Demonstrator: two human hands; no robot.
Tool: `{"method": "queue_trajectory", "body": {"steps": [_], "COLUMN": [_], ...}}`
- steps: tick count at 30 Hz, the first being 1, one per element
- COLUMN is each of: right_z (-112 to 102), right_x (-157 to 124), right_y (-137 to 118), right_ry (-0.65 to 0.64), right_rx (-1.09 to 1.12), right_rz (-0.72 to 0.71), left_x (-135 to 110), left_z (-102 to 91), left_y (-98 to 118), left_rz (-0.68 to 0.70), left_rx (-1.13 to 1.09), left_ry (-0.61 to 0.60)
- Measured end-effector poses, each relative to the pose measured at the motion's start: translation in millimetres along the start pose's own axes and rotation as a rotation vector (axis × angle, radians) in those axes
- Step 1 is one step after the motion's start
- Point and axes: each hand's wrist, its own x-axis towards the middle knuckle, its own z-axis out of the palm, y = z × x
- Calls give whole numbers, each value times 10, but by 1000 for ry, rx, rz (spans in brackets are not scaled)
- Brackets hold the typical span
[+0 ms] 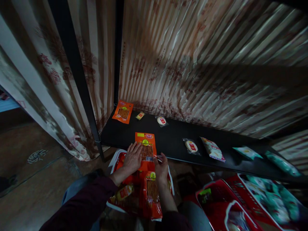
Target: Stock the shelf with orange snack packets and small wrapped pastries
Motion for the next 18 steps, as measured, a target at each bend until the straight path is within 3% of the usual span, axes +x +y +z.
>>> {"method": "queue_trajectory", "body": {"steps": [3, 6, 14, 18], "right_z": [7, 11, -99, -132], "right_x": [-17, -68, -137, -153], "right_y": [-66, -188, -544, -754], "right_ry": [-52, -190, -369, -625], "right_rx": [194, 393, 539, 627], "right_rz": [236, 421, 527, 571], "left_x": [-1, -3, -6, -40], "left_z": [35, 76, 126, 126], "left_y": [-13, -23, 62, 131], "left_rz": [15, 15, -41, -100], "left_rx": [-24, -50, -165, -277], "left_ry": [9, -1, 39, 70]}}
